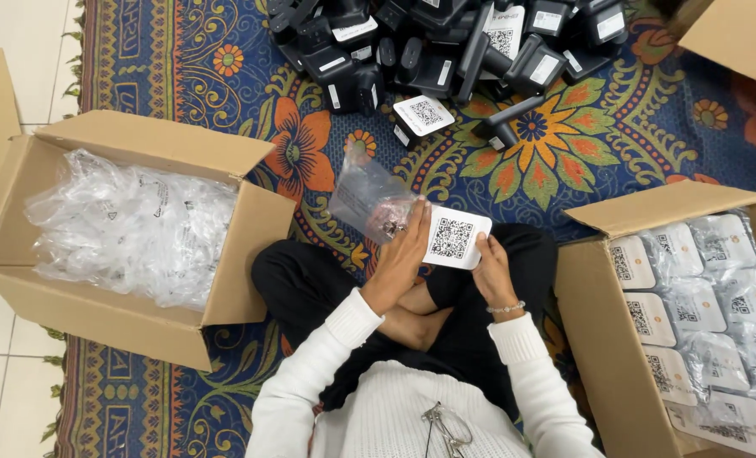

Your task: The person packs QR-coded hardware components into plastic bags and cardboard boxes while sitting on the floor.

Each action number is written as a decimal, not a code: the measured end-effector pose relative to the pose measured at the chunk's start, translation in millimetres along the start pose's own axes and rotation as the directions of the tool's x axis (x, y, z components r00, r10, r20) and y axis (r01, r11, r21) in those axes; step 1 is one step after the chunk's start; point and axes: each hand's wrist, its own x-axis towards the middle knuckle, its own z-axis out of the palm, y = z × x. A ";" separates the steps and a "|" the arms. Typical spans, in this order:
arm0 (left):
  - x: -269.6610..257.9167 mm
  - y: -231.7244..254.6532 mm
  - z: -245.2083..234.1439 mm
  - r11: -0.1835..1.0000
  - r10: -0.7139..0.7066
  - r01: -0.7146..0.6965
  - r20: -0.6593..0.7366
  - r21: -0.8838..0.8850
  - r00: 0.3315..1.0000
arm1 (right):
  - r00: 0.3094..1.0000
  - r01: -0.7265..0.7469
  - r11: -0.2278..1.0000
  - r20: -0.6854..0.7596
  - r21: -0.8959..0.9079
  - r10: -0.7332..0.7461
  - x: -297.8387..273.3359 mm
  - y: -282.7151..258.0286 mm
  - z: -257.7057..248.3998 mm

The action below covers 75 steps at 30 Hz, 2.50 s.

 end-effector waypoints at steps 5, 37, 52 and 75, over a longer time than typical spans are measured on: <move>-11.6 5.5 41.8 0.976 0.125 -0.126 0.016 0.177 0.992 | 0.993 0.002 0.996 -0.118 -0.092 -0.013 -21.8 22.5 5.5; -13.6 20.0 86.6 0.800 0.466 -0.485 0.143 0.353 0.873 | 0.954 0.294 0.687 0.248 -0.664 -0.168 12.3 84.9 13.8; -9.3 -54.5 97.3 0.803 0.489 -0.463 0.028 0.374 0.872 | 0.986 0.135 0.908 0.140 -0.397 -0.085 98.8 192.2 -57.2; -24.3 -121.9 80.3 0.792 0.367 -0.327 0.028 0.516 0.930 | 0.751 0.600 -0.672 0.596 -0.435 0.285 23.0 -33.5 55.4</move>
